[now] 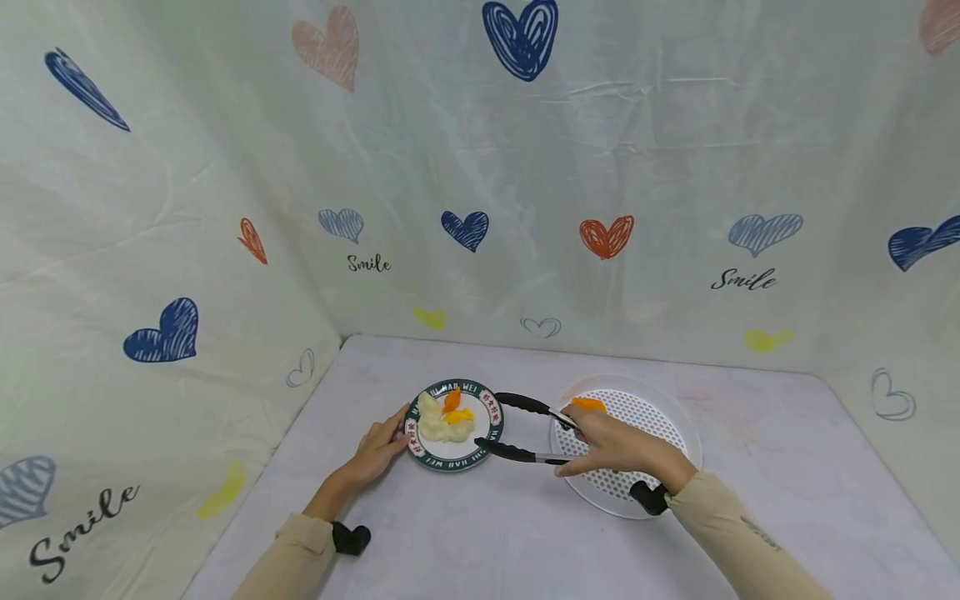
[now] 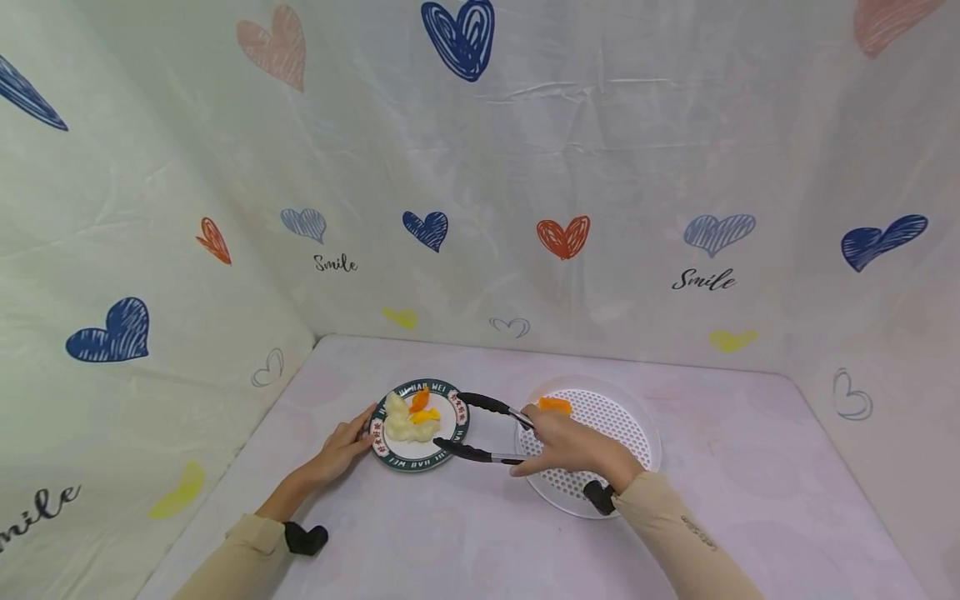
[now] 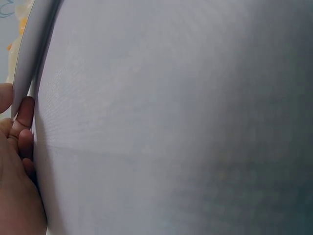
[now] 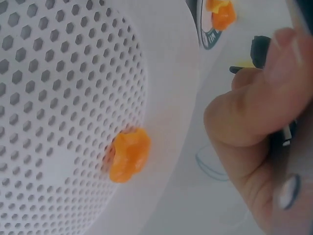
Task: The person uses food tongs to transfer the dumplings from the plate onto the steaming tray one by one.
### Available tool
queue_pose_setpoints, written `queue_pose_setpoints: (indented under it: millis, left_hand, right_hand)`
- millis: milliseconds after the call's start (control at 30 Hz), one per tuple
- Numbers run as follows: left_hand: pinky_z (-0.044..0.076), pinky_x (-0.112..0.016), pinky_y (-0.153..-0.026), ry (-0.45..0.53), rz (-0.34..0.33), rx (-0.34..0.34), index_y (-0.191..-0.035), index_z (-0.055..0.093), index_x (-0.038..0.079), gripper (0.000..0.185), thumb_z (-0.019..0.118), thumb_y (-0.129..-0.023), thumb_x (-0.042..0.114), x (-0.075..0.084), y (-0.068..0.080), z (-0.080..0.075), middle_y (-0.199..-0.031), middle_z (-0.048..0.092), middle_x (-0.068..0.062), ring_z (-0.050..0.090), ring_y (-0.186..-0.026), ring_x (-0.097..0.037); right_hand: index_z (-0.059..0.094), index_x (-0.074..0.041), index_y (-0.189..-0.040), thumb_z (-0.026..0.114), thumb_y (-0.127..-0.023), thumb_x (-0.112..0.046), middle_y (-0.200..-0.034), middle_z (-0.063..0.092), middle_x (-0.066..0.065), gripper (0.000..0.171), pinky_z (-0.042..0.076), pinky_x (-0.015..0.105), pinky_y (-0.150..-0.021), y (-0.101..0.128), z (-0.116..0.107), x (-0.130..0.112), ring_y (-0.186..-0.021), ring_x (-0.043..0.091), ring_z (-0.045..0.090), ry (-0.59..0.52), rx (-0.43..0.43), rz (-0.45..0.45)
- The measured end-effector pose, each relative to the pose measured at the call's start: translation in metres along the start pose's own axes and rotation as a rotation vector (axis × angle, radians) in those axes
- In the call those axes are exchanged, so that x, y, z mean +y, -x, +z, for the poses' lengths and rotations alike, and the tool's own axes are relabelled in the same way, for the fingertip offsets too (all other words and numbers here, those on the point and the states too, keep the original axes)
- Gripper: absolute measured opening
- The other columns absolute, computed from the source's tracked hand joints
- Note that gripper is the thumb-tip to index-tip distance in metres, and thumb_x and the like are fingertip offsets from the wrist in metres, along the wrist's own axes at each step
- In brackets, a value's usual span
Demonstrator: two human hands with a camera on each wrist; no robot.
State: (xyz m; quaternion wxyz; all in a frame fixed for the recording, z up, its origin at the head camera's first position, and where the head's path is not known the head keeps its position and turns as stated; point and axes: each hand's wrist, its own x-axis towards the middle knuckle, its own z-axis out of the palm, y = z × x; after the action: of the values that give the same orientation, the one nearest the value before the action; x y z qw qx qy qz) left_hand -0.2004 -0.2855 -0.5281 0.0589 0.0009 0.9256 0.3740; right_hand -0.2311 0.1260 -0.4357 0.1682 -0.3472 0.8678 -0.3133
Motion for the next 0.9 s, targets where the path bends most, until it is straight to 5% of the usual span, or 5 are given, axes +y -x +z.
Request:
queue_pose_setpoints:
  millis: [133, 400, 667, 900]
  left_hand:
    - [0.036, -0.043, -0.086, -0.007, -0.014, -0.001, -0.158, 0.025, 0.01, 0.062, 0.049, -0.104, 0.028, 0.001, 0.001, 0.0, -0.13, 0.046, -0.012, 0.038, -0.106, -0.025]
    - [0.034, -0.04, -0.082, -0.003, -0.023, -0.003, -0.158, 0.025, 0.01, 0.063, 0.049, -0.104, 0.029, 0.0, 0.0, -0.001, -0.123, 0.046, -0.009, 0.037, -0.104, -0.024]
    - [0.033, -0.041, -0.083, 0.001, -0.023, -0.005, -0.158, 0.025, 0.01, 0.063, 0.049, -0.104, 0.029, -0.001, 0.0, -0.001, -0.124, 0.046, -0.01, 0.037, -0.105, -0.025]
    - [0.033, -0.04, -0.083, 0.001, -0.023, 0.0, -0.158, 0.026, 0.01, 0.062, 0.049, -0.104, 0.027, 0.0, 0.001, 0.0, -0.124, 0.045, -0.01, 0.037, -0.105, -0.025]
  right_hand:
    - [0.046, 0.008, -0.133, 0.082, -0.079, -0.046, -0.089, 0.059, 0.014, 0.085, 0.048, 0.034, -0.064, -0.008, 0.005, -0.004, -0.078, 0.02, 0.052, 0.047, -0.028, 0.001]
    - [0.051, 0.009, -0.128, 0.084, -0.077, -0.041, -0.086, 0.059, 0.009, 0.078, 0.047, 0.028, -0.062, -0.021, 0.012, -0.009, -0.074, 0.015, 0.05, 0.135, -0.04, -0.063]
    - [0.048, 0.009, -0.131, 0.079, -0.083, -0.042, -0.086, 0.061, 0.008, 0.077, 0.048, 0.03, -0.066, -0.03, 0.019, -0.014, -0.074, 0.015, 0.051, 0.164, -0.074, -0.032]
    - [0.049, 0.008, -0.133, 0.079, -0.084, -0.041, -0.106, 0.067, 0.019, 0.075, 0.056, 0.038, -0.081, -0.043, 0.026, -0.018, -0.084, 0.018, 0.062, 0.208, -0.084, 0.032]
